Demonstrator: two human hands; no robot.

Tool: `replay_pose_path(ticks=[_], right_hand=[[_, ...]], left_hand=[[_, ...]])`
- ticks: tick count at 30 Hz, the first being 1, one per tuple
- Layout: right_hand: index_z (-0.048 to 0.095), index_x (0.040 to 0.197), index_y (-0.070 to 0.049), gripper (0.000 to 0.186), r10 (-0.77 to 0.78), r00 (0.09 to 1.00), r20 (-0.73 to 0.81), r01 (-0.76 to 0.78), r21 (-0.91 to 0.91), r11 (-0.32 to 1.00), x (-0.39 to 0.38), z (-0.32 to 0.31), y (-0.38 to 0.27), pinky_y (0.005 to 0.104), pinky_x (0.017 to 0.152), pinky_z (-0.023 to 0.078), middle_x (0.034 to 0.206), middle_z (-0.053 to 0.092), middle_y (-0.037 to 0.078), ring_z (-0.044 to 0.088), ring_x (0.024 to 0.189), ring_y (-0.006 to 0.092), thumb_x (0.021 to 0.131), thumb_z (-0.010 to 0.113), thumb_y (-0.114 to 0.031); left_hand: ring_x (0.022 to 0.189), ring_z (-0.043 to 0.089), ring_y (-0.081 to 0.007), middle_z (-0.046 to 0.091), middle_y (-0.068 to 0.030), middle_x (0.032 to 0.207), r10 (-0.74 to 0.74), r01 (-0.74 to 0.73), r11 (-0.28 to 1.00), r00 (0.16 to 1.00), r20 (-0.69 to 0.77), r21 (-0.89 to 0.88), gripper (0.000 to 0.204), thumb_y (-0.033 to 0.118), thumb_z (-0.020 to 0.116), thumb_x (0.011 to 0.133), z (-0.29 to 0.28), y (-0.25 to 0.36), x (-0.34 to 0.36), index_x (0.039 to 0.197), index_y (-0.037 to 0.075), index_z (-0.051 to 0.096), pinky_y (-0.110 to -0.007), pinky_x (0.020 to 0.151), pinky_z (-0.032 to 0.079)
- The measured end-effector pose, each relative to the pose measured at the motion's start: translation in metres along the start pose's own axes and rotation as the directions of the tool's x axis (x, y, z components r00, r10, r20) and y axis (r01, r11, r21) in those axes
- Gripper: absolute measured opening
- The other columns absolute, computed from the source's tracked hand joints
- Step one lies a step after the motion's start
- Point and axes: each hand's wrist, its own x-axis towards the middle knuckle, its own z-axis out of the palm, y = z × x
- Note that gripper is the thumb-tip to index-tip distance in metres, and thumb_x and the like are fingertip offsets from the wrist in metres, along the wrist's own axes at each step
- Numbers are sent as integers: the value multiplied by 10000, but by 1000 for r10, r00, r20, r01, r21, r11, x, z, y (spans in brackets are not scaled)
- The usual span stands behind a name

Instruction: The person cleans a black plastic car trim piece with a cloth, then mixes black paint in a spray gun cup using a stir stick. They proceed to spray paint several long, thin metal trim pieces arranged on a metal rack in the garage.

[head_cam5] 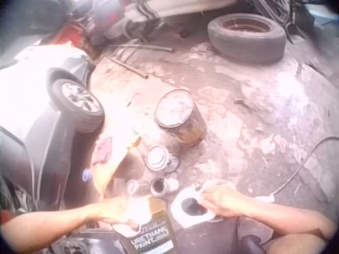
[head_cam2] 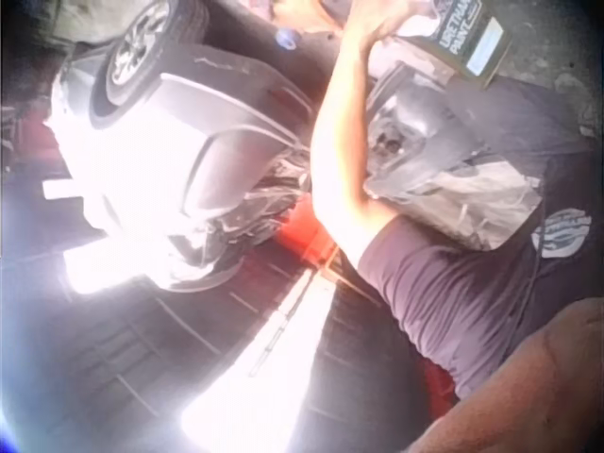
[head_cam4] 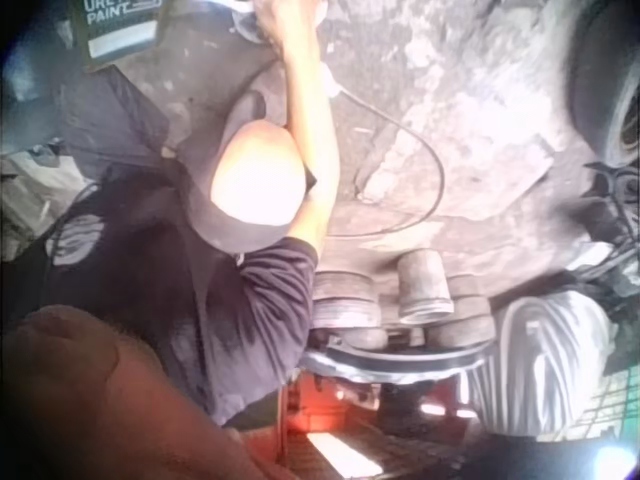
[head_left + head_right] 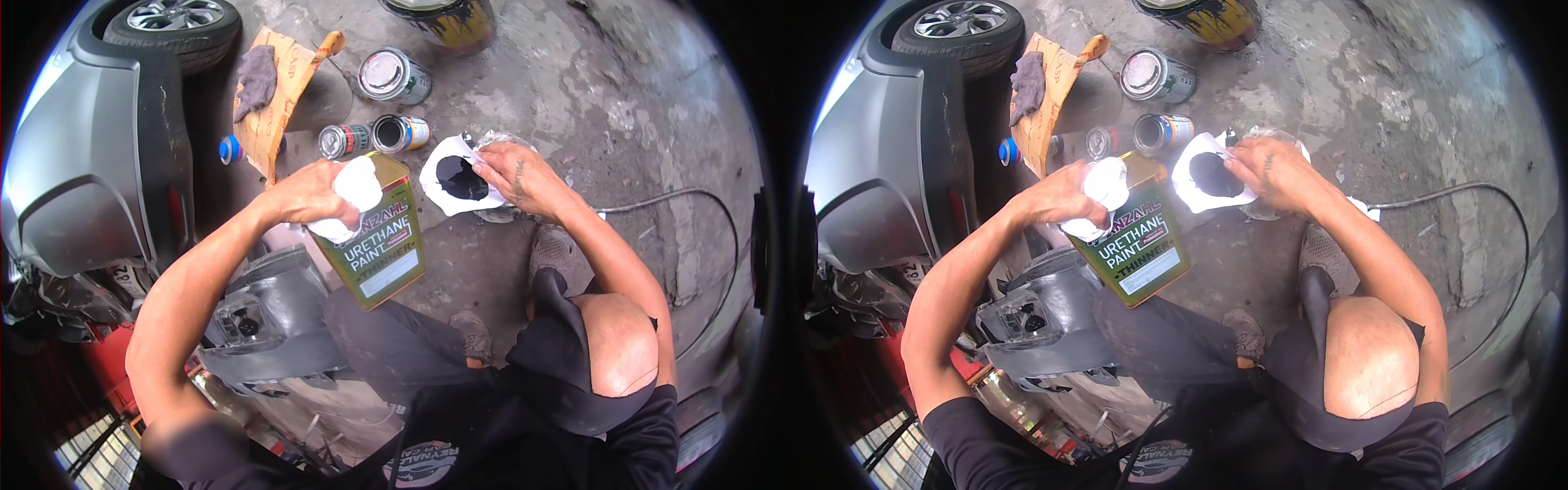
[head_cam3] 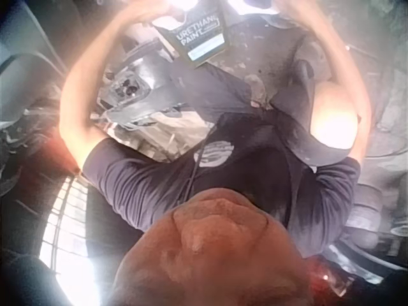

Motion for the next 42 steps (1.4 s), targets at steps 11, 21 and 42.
replay_pose_path(ticks=[11,21,42], right_hand=[[746,1199,21,360,37,999,22,-37,-6,999,0,-2,0,498,937,543,1135,722,207,680,1075,411,1095,539,-254],[743,1210,27,378,44,999,20,-44,2,999,0,-2,1,494,943,541,1141,719,204,678,1081,409,1100,527,-263],[737,1210,33,373,61,997,39,-62,4,998,2,-4,1,493,934,539,1123,716,207,676,1064,407,1093,529,-253]], left_hand=[[993,722,-203,754,-100,1063,-145,157,982,982,119,-101,622,223,860,668,-9,9,9,1235,32,689,-349,907,584],[926,701,-193,721,-89,1006,-146,158,984,979,145,-77,641,235,862,674,-12,-5,13,1245,47,638,-358,838,587],[934,711,-200,722,-101,1023,-222,238,970,948,228,-47,658,213,898,670,-18,-2,8,1243,49,620,-369,798,609]])
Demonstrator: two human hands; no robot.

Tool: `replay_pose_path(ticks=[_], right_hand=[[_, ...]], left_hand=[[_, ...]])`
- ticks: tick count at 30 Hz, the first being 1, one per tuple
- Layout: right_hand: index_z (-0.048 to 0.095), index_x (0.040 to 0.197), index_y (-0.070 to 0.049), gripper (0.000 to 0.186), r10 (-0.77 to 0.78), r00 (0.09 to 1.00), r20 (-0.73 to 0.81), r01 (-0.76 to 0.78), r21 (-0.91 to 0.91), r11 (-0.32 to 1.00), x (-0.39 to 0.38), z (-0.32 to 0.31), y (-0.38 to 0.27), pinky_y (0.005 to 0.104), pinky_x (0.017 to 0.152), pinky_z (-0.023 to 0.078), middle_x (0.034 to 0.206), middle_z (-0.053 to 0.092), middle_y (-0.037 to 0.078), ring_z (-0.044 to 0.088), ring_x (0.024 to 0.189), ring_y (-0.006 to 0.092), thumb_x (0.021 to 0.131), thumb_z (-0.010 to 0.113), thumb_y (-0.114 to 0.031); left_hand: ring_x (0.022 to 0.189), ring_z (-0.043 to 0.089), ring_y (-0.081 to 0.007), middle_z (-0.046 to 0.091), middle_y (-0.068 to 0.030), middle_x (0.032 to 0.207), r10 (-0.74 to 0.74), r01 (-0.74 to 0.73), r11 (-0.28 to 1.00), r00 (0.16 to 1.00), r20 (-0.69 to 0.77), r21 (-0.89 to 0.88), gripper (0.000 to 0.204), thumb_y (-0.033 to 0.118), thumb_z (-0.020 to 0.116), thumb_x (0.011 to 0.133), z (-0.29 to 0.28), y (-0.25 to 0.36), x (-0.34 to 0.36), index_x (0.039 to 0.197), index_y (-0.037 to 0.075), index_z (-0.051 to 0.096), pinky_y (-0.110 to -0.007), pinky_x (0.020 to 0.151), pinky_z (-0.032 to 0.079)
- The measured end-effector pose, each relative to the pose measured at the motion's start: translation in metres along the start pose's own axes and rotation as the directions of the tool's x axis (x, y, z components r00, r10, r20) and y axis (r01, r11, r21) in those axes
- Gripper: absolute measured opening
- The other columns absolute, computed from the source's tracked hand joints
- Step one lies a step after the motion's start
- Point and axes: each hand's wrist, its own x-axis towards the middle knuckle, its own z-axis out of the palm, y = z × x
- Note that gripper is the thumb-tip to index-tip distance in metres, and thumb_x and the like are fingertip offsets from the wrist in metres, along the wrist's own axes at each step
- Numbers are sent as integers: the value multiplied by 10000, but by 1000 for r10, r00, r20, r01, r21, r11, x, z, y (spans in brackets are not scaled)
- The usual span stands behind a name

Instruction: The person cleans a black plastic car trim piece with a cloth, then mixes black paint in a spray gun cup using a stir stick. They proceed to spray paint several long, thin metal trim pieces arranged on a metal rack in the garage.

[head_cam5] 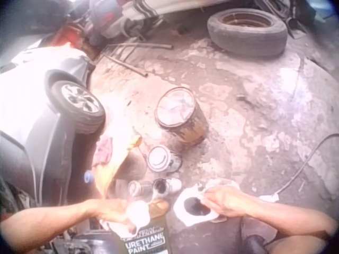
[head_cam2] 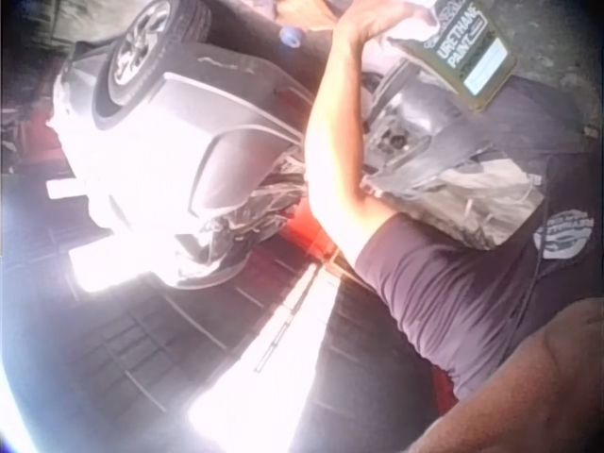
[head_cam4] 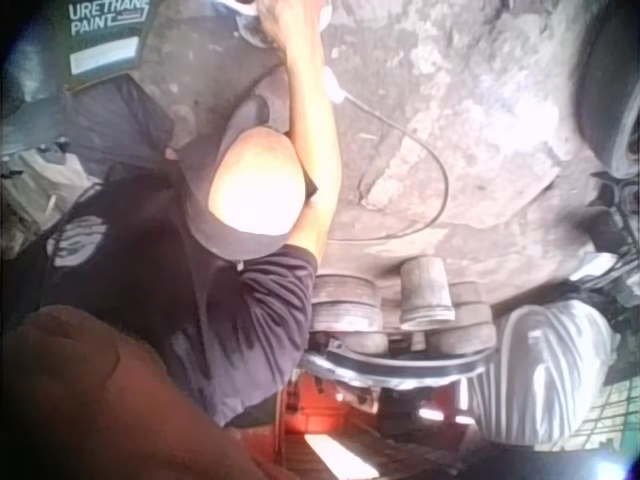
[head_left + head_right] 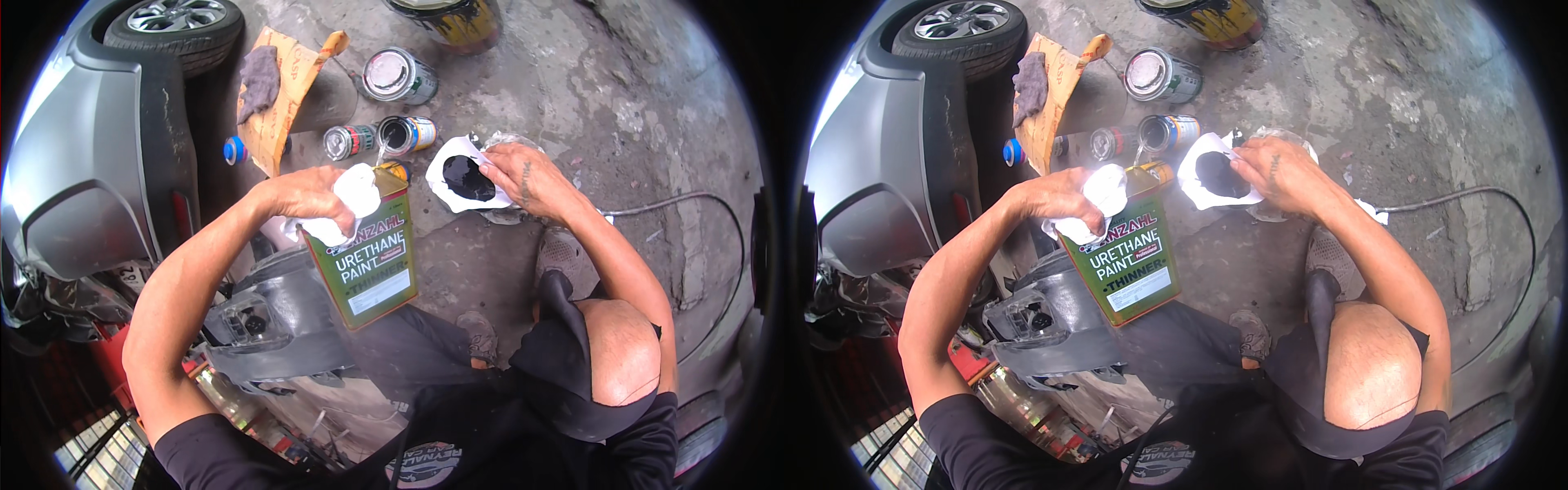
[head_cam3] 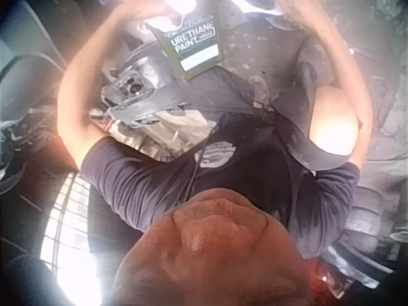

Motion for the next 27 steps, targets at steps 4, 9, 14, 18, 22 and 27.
replay_pose_path(ticks=[4,9,14,18,22,27], right_hand=[[731,1222,25,374,-2,1000,-4,2,-5,1000,1,2,1,490,938,539,1143,717,203,674,1075,406,1095,528,-262],[724,1238,20,393,56,998,37,-57,20,998,2,1,0,494,942,536,1147,715,206,667,1090,409,1100,523,-288],[728,1212,6,382,35,998,47,-35,-18,999,2,0,-1,504,933,531,1104,715,204,664,1075,413,1101,524,-297],[727,1172,3,366,52,997,62,-51,-19,999,2,-1,-4,512,918,524,1085,710,205,656,1059,423,1103,521,-292],[721,1149,9,354,12,999,36,-11,-42,999,0,1,-5,517,916,517,1078,702,213,646,1048,437,1105,521,-279],[706,1120,26,358,41,996,75,-37,-43,998,2,-1,-10,519,918,505,1071,690,237,637,1041,452,1109,524,-283]], left_hand=[[909,718,-201,729,-103,1009,-25,24,999,1000,18,37,643,223,898,667,-2,-3,0,1221,37,631,-363,779,612],[888,734,-206,747,-112,998,5,-5,998,1000,-4,61,644,255,893,653,1,-9,-1,1206,22,659,-358,758,621],[912,760,-215,778,-123,1010,15,-14,999,999,-32,44,654,292,880,637,3,-7,-9,1202,12,706,-366,785,629],[934,764,-223,783,-126,1005,54,-48,997,994,-95,65,644,279,868,642,12,-3,-25,1216,36,706,-371,830,617],[993,743,-302,759,-182,1057,132,-102,983,970,-204,150,726,280,848,633,25,-5,-47,1304,56,686,-415,885,599],[1266,534,-456,551,-269,1291,221,-96,950,878,-425,296,984,294,861,625,60,-36,-71,1548,157,550,-506,1121,445]])
